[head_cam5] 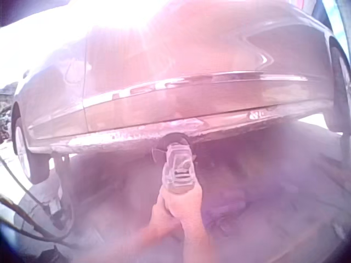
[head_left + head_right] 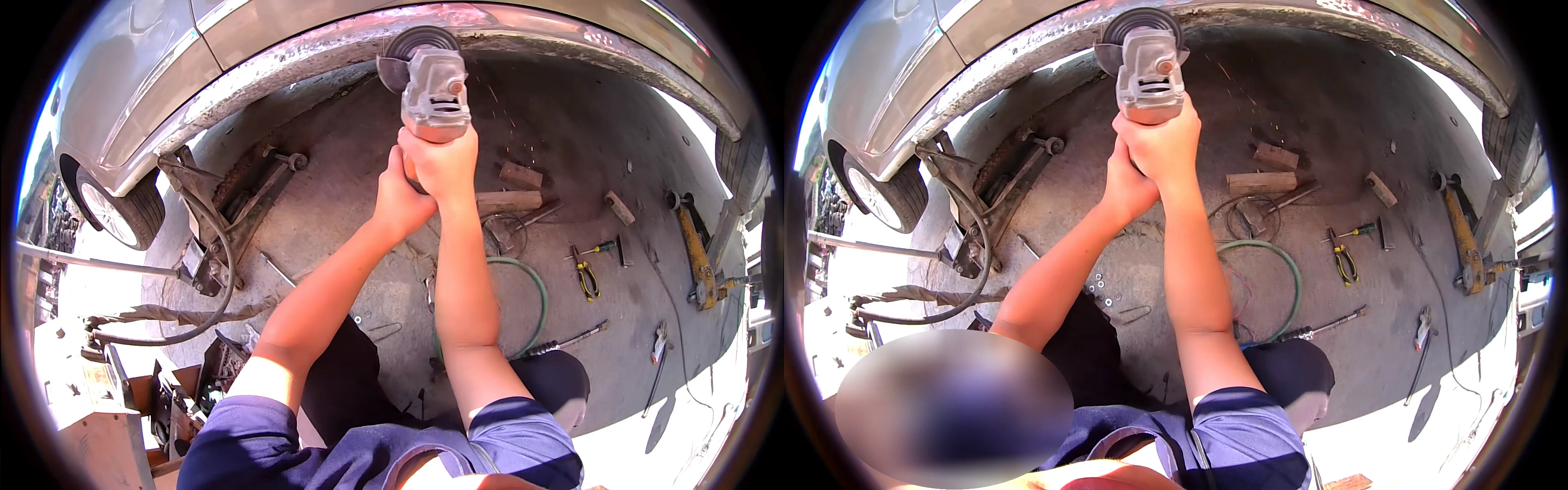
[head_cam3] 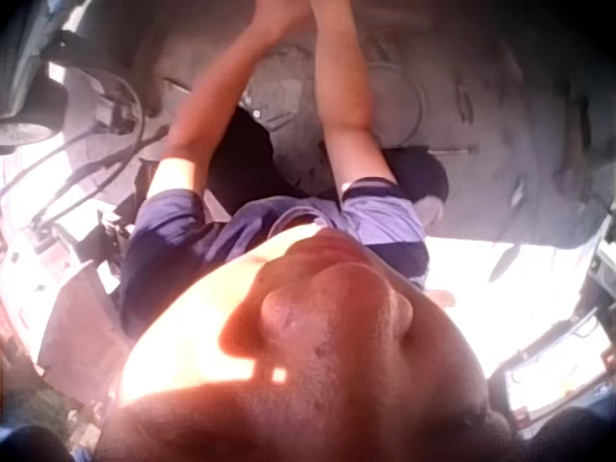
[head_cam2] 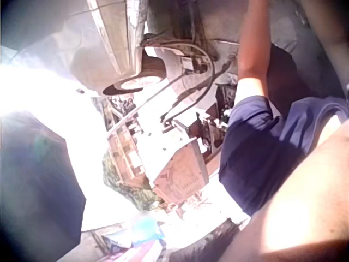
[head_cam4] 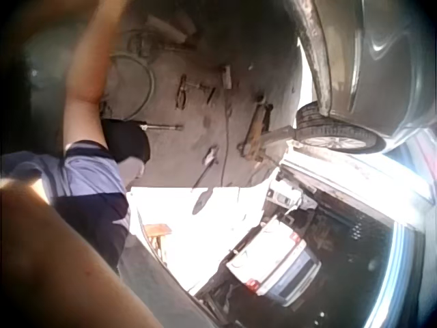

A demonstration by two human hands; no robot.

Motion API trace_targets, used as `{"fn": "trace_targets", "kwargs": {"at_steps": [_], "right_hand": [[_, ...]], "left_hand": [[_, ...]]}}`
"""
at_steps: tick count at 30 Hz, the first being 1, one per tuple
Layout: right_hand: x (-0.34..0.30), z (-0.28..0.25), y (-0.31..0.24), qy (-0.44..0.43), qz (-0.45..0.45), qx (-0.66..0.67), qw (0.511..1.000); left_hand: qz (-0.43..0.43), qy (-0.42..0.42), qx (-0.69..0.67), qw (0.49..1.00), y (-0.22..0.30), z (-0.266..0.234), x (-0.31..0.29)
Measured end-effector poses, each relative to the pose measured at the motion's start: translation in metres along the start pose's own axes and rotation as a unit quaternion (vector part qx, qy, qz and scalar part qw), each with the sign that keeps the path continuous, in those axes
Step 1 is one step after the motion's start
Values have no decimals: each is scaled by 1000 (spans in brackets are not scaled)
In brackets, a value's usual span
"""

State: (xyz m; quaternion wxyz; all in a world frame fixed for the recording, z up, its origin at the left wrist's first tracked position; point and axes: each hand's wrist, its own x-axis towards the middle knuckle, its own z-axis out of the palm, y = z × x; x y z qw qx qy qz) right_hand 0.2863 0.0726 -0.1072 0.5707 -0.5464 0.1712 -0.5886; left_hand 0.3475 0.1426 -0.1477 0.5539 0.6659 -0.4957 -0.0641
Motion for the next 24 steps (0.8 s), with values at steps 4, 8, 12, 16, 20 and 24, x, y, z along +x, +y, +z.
{"fn": "trace_targets", "kwargs": {"at_steps": [4, 8, 12, 16, 20, 24], "right_hand": [[-3, 22, 1, 2, 41, -46, 998], [9, 5, 11, 7, 19, 43, 999], [-2, 32, 23, -13, -30, -47, 998], [15, -15, 7, -17, 26, 132, 991], [5, 4, 60, -33, -13, 30, 999], [19, -19, 19, -39, -22, 162, 986]], "left_hand": [[-5, -1, -10, 1000, -4, -14, -1], [-10, -12, 8, 1000, -6, -7, 7], [13, 24, -27, 999, -38, -16, 4], [-23, -60, 98, 993, 5, 6, 23], [35, 46, 0, 998, -41, 4, 2], [14, -24, 115, 993, -8, 6, 29]]}}
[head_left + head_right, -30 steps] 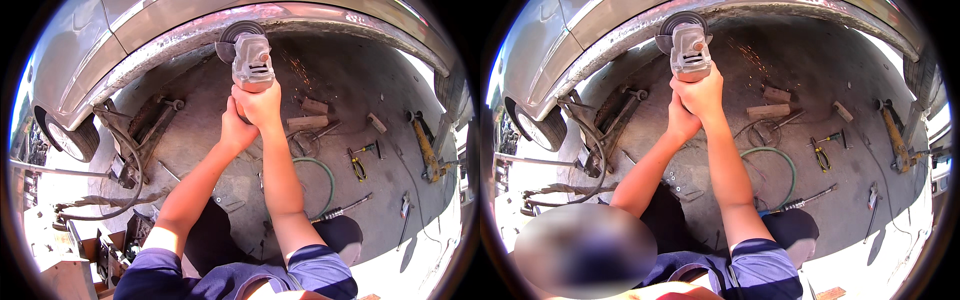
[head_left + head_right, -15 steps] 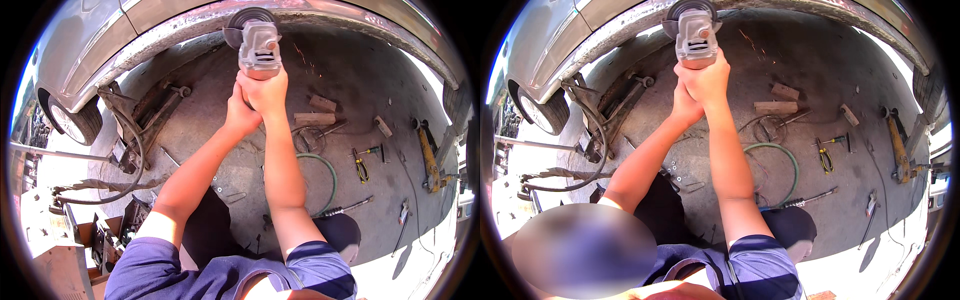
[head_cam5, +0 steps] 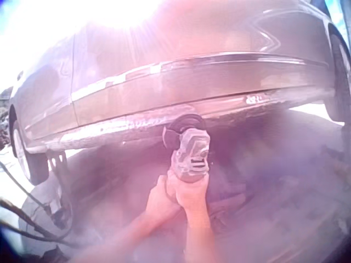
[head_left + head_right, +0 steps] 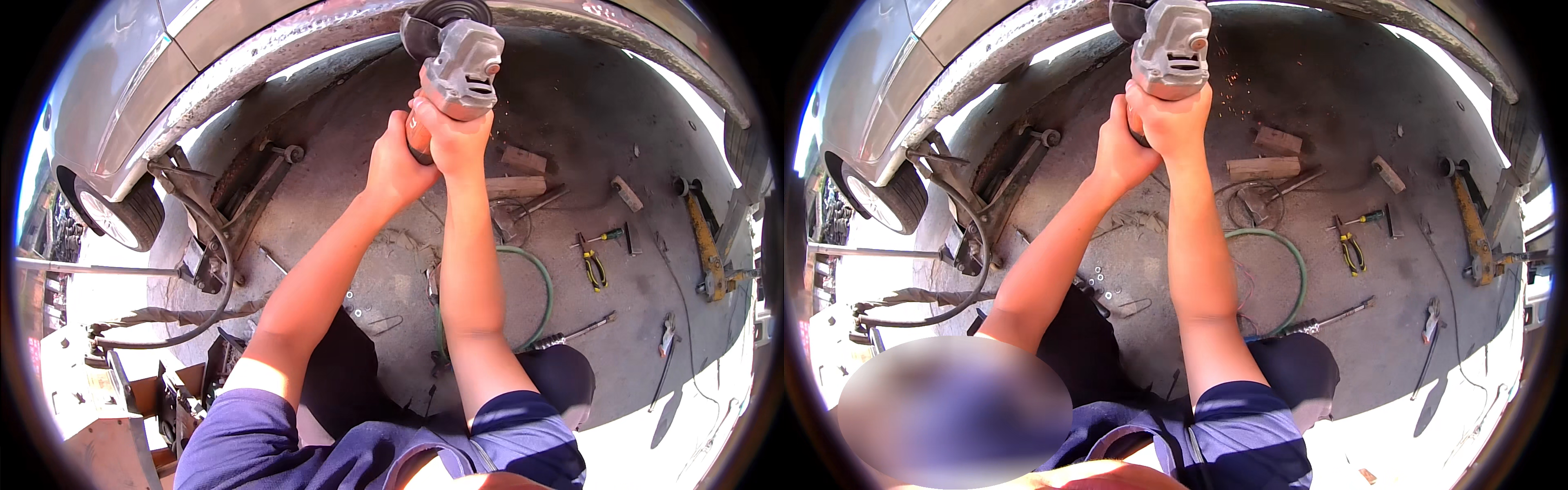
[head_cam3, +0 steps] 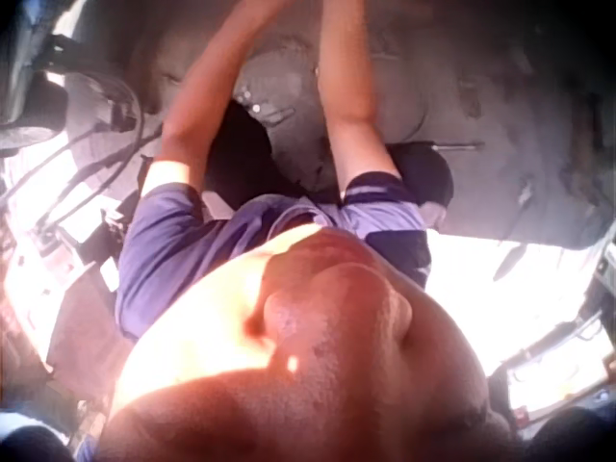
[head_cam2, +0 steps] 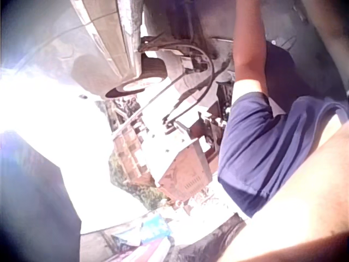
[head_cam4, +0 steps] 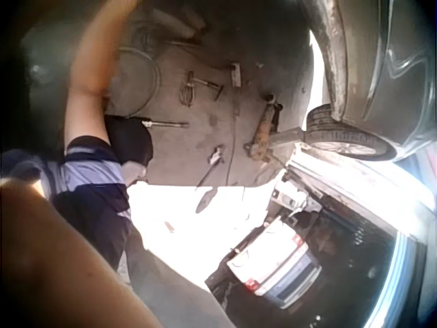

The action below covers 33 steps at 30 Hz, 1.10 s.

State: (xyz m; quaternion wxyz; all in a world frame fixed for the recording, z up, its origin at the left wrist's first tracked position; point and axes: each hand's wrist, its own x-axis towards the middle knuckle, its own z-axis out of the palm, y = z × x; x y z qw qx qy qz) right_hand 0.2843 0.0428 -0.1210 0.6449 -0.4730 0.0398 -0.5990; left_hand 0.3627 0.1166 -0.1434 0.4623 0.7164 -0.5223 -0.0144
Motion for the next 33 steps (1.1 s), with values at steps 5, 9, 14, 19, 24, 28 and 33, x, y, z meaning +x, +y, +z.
{"fn": "trace_targets", "kwargs": {"at_steps": [5, 9, 14, 19, 24, 28, 33], "right_hand": [[-14, 13, 48, -16, -29, -91, 995], [6, -3, 11, 0, -28, 11, 1000], [-13, 15, 54, -1, -39, 5, 999], [12, -13, 20, 1, -37, 80, 996], [-7, 13, 38, -11, -46, -23, 999], [8, -9, -5, -9, -11, 3, 1000], [-8, 11, 19, 1, -32, -90, 995]], "left_hand": [[-1, 75, -78, 994, -27, 0, -22], [-50, -40, 73, 995, 2, -9, 10], [-9, 60, -75, 995, -33, -6, -21], [14, -4, 80, 997, 5, -1, 13], [21, 81, -94, 992, -12, -4, -16], [-29, -17, 58, 998, 22, 6, 9], [28, 81, -76, 993, -4, 11, -21]]}}
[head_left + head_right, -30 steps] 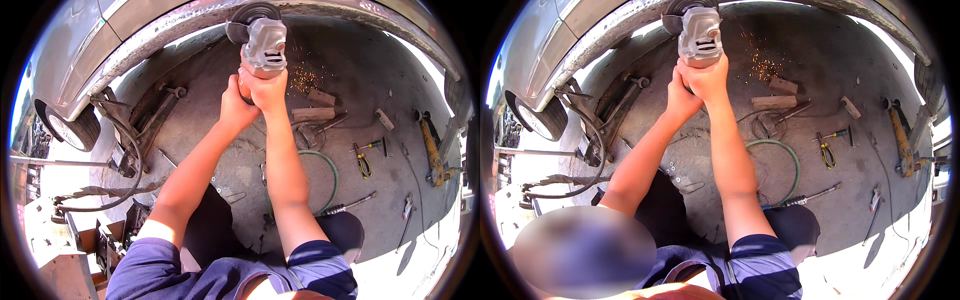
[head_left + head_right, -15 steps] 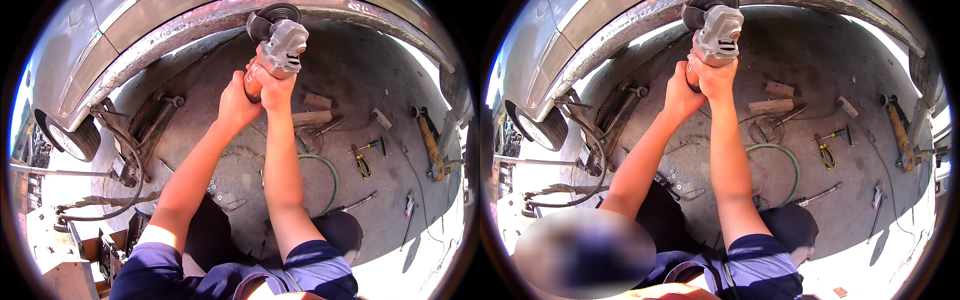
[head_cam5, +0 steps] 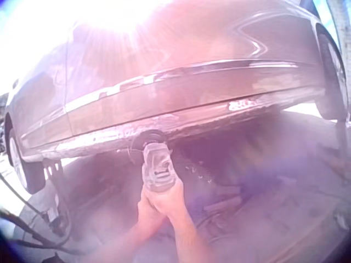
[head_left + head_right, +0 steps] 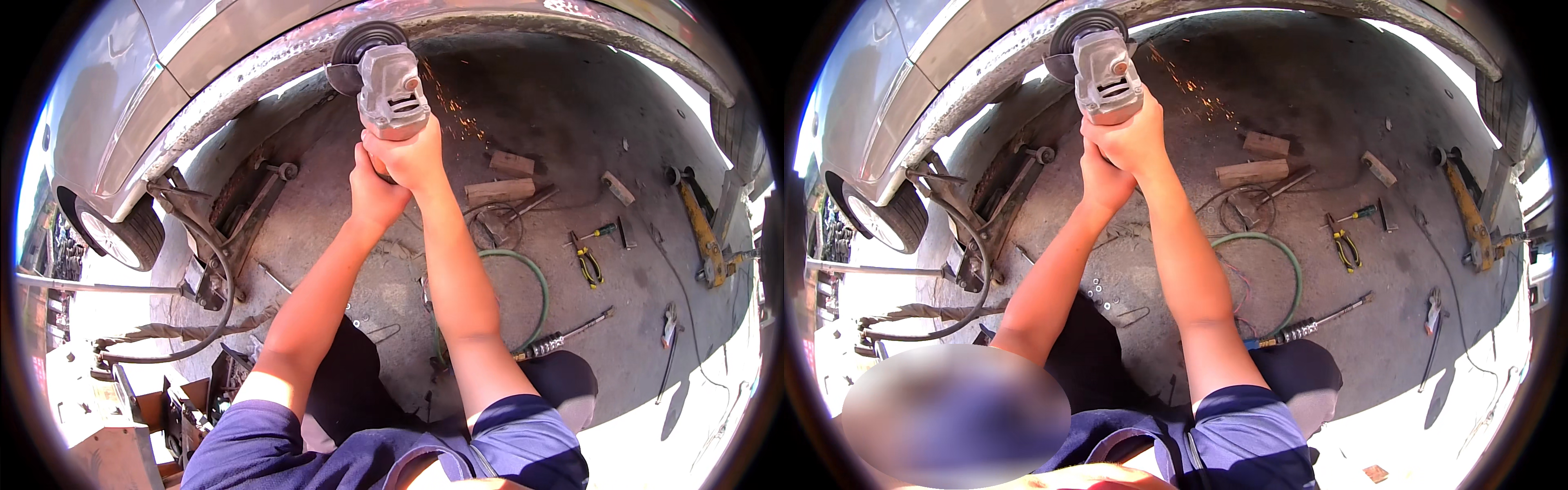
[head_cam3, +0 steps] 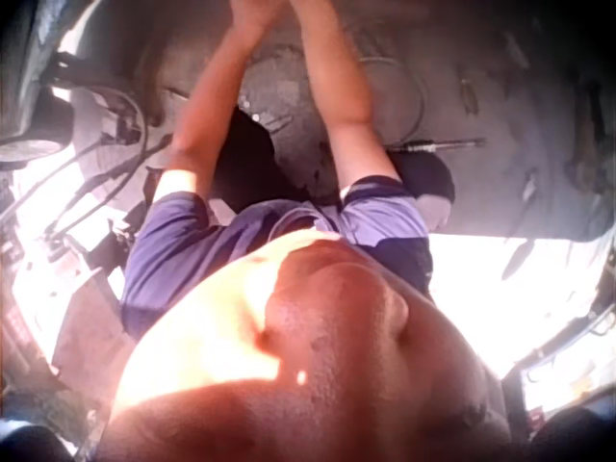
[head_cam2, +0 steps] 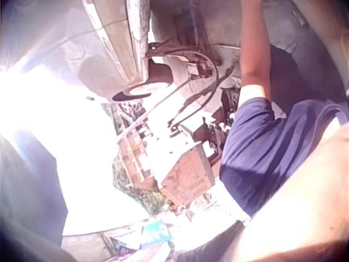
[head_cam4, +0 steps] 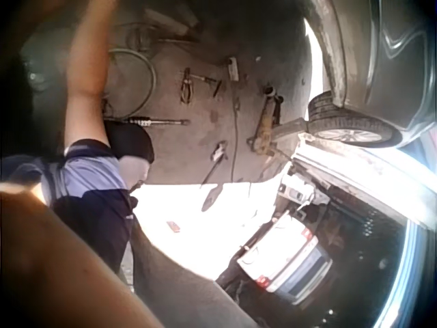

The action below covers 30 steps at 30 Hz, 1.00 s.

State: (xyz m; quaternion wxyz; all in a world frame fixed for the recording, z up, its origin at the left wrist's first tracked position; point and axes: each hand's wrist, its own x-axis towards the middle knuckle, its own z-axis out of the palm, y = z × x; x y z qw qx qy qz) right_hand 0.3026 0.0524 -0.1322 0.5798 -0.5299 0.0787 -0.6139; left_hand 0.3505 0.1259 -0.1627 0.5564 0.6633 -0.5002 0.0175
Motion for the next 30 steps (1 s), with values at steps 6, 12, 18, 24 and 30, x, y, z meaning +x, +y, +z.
{"fn": "trace_targets", "kwargs": {"at_steps": [6, 12, 18, 24, 30], "right_hand": [[4, -17, 13, -14, 11, 92, 996], [23, -18, 0, -16, -14, 175, 984], [0, 31, 40, -11, -35, 223, 974], [5, 7, 22, -3, 20, 236, 971], [2, 23, 13, 22, -9, 155, 988]], "left_hand": [[-55, -37, 59, 996, -2, 0, 6], [-20, -68, 186, 980, 12, -11, 36], [-19, 2, 133, 991, -22, -39, 13], [-6, -58, 186, 981, -13, -33, 30], [31, -15, 107, 994, -10, -40, 19]]}}
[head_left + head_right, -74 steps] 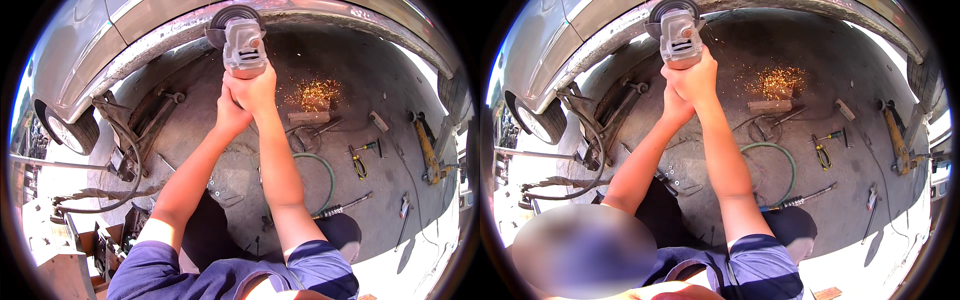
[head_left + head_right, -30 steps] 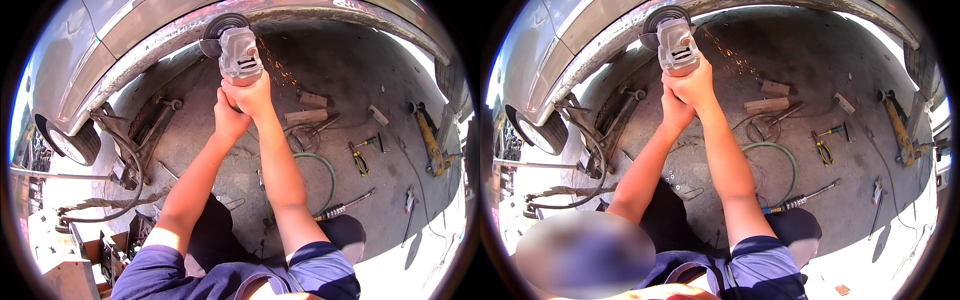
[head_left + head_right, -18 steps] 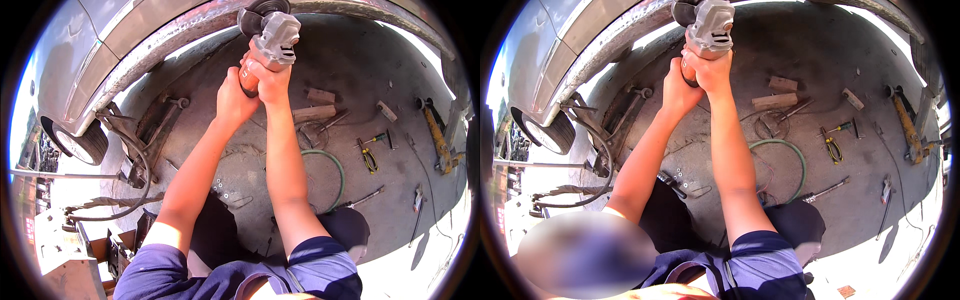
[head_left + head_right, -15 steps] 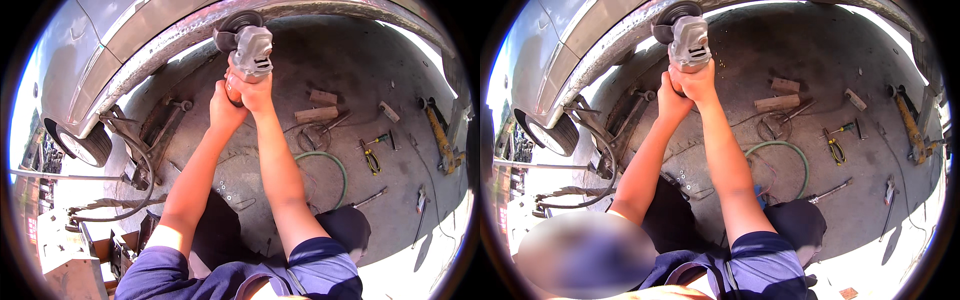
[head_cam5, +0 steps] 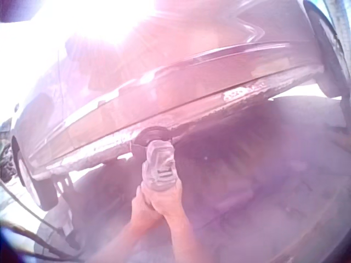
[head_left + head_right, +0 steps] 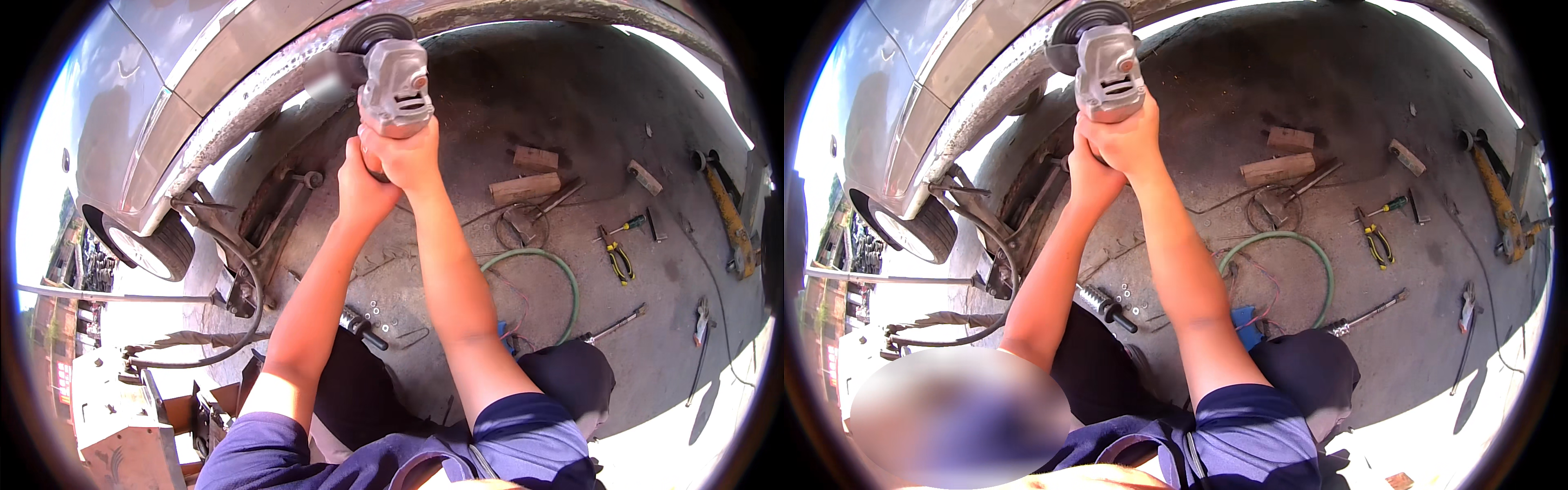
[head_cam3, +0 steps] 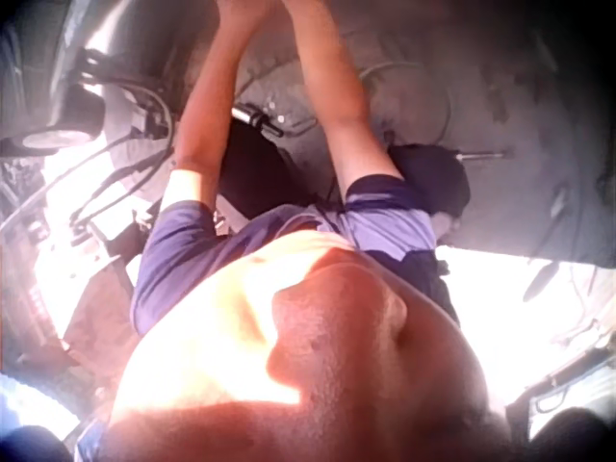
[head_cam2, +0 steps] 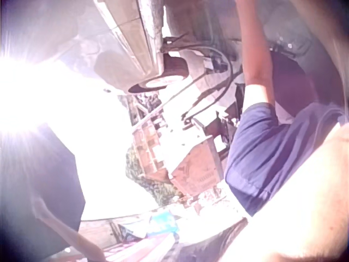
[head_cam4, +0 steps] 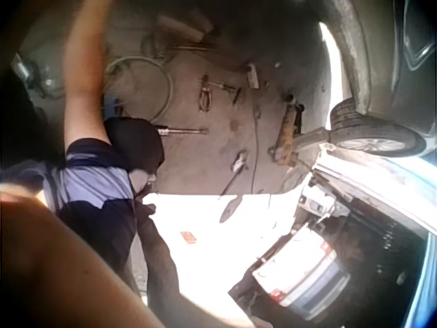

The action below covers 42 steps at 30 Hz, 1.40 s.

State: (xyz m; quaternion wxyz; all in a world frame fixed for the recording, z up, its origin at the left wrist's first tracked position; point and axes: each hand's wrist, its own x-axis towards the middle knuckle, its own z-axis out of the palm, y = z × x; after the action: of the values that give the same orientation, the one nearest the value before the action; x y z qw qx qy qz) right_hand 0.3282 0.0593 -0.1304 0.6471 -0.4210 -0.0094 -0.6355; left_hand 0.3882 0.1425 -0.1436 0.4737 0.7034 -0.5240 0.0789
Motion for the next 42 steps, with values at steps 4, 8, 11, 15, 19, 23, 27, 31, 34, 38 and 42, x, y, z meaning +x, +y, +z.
{"fn": "trace_targets", "kwargs": {"at_steps": [4, 8, 11, 15, 19, 23, 27, 31, 34, 38, 42], "right_hand": [[1, 0, 3, -13, 17, 43, 999], [-24, 23, 56, -48, 85, -55, 994], [-26, 7, 32, -59, 61, 35, 996], [-1, -13, -1, -12, 0, 168, 986], [18, -8, 4, -8, -19, 218, 976], [-11, 27, 47, -35, 23, 268, 963], [-40, 75, 56, -59, 91, 258, 960], [-8, 33, 33, 7, 37, 315, 948], [4, 13, 33, 2, 35, 335, 942], [-33, 43, 69, -39, 156, 391, 906], [-55, 54, 71, -32, 199, 437, 877]], "left_hand": [[-31, -34, 27, 999, 1, -6, 7], [-53, 58, -6, 997, -35, -15, -24], [-31, 25, 48, 998, -22, -19, -25], [45, -40, 180, 982, 16, -14, 3], [71, -38, 237, 968, 22, -20, 26], [9, -28, 259, 965, -18, -55, 6], [9, 12, 253, 967, -26, -93, -19], [51, -40, 320, 945, 8, -65, 15], [60, -57, 359, 930, 22, -54, 22], [-32, -104, 433, 895, 8, -88, -8], [-36, -153, 458, 875, 33, -106, -23]]}}
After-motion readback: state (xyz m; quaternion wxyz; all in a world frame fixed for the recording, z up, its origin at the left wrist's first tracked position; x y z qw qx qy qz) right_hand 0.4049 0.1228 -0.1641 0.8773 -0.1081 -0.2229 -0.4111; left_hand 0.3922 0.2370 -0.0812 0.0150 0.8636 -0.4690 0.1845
